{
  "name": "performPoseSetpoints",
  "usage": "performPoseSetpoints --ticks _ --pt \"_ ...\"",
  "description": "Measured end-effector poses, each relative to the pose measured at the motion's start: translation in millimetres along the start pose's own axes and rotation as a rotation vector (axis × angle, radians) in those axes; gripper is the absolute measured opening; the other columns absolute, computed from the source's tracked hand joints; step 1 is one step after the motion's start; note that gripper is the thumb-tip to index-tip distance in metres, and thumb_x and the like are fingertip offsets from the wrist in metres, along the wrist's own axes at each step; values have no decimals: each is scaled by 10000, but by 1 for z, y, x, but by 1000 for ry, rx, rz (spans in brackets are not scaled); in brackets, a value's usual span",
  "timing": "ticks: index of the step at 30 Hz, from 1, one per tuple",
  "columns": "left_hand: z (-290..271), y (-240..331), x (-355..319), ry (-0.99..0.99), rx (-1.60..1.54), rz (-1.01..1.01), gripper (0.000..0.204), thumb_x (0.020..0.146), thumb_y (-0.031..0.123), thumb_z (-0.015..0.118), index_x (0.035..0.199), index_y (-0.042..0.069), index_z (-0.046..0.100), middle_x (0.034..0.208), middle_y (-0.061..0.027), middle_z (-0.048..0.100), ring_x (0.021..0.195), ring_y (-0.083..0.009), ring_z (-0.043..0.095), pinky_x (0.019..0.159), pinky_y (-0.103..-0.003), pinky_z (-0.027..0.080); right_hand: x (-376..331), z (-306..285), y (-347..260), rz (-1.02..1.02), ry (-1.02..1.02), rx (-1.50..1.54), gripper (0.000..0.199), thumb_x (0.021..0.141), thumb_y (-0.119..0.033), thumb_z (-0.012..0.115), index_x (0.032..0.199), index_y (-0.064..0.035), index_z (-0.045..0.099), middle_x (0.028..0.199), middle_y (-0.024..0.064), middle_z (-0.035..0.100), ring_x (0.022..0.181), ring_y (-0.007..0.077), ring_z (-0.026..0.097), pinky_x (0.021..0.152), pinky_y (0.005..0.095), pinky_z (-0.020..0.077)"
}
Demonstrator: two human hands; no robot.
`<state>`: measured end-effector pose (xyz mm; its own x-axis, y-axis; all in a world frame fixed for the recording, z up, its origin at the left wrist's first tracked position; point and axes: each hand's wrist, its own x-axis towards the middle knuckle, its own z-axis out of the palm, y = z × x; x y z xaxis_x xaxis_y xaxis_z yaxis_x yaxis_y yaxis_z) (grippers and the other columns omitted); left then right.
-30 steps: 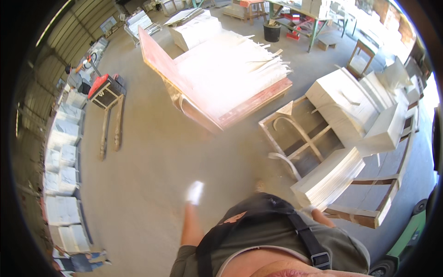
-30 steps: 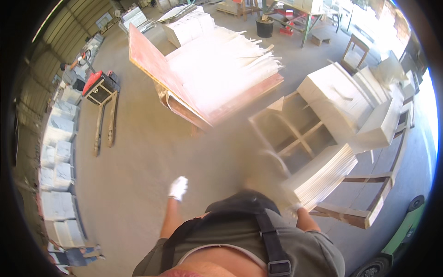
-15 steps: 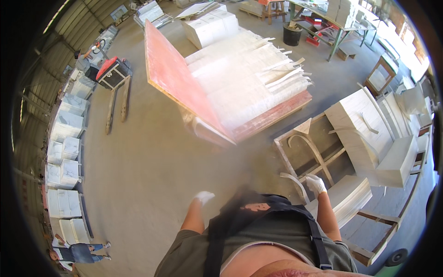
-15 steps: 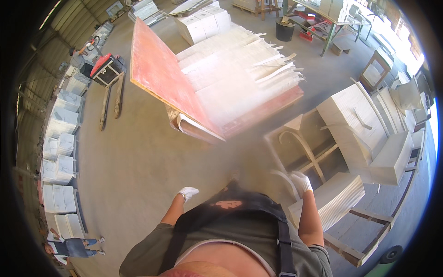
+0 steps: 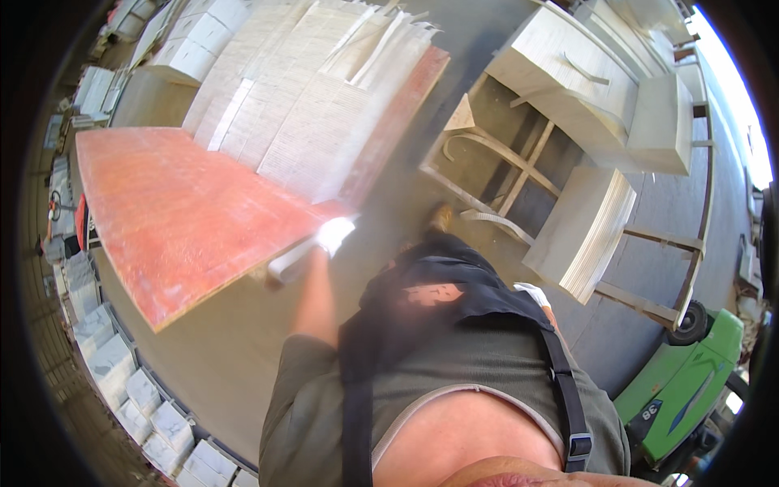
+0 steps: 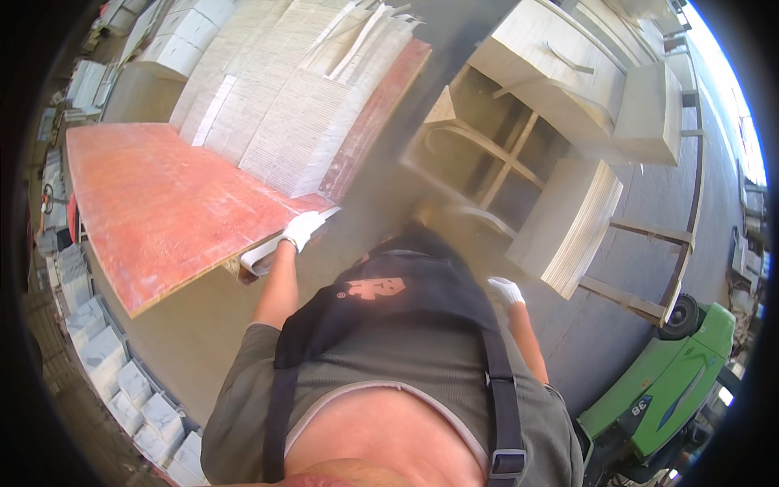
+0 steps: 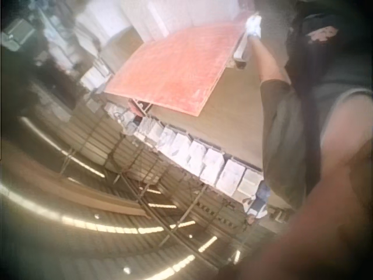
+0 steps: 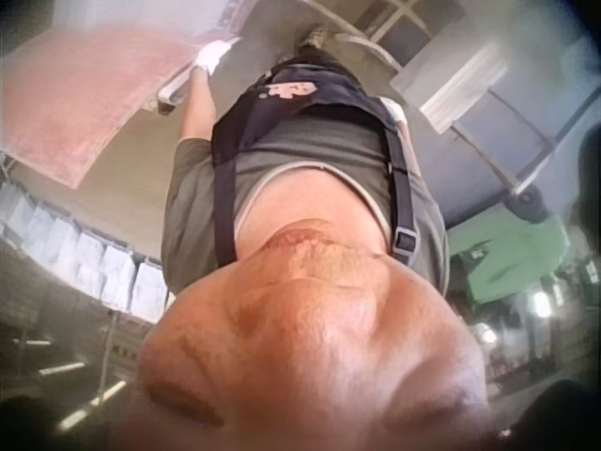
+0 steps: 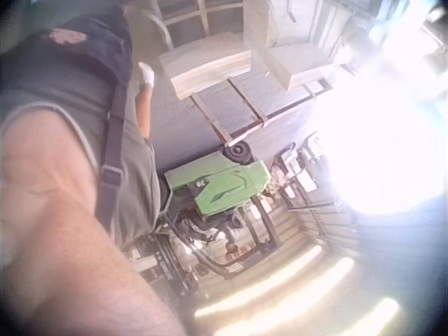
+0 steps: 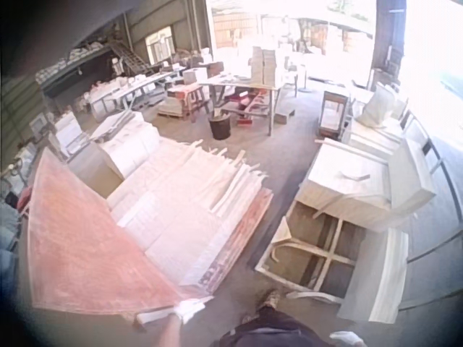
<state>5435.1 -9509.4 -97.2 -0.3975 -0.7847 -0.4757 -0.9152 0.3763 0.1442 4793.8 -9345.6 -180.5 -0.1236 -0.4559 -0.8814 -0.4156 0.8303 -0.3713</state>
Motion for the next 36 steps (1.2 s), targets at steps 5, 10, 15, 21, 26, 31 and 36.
performPoseSetpoints --ticks 5,10,15,21,26,31,36 --pt "-44 -24 49 -239 -301 2 323 981 327 531 1120 104 720 908 -95 733 716 -262 671 665 -401 520 43 14 -65 -25 0 130 431 904 -398 699 1233 -120 712 982 58 722 804 205 643 675 365 498" --pt "-6 -58 114 35 -950 -17 253 982 278 646 1195 159 710 894 54 679 589 -69 480 512 -235 358 73 -50 -154 112 4 594 438 895 -369 732 1254 -121 705 972 25 713 737 149 615 620 323 467" --pt "-27 -80 153 -7 -1113 -386 308 941 312 697 1203 151 696 943 38 674 605 -71 477 484 -236 320 82 -107 -223 -136 61 403 449 922 -326 710 1305 -94 685 1076 30 714 875 149 647 721 312 496" --pt "-143 -56 228 -309 -722 -394 250 992 293 604 1169 159 719 955 48 683 643 -81 510 532 -256 390 114 -117 -198 -194 221 486 408 933 -289 703 1270 -59 694 1119 81 736 970 184 676 833 320 531" --pt "-173 -86 315 -255 -597 -201 307 1010 278 573 1224 103 706 1126 -9 714 952 -130 631 757 -312 502 132 -86 -160 -79 155 230 302 922 -254 687 1148 -57 712 1051 115 733 945 248 691 822 358 540" --pt "-173 -147 420 -156 -848 -173 361 1001 319 592 1261 93 701 1183 -44 720 1029 -137 640 809 -315 518 169 -66 -222 -89 65 98 245 913 -243 676 1075 -61 705 979 121 719 896 287 686 776 389 543" --pt "-225 -201 531 -318 -569 -123 463 978 415 614 1273 68 691 1236 -95 713 1085 -224 650 890 -372 516 200 -79 -342 -434 116 -329 194 905 -231 665 1001 -66 698 907 128 705 847 326 681 730 420 546"
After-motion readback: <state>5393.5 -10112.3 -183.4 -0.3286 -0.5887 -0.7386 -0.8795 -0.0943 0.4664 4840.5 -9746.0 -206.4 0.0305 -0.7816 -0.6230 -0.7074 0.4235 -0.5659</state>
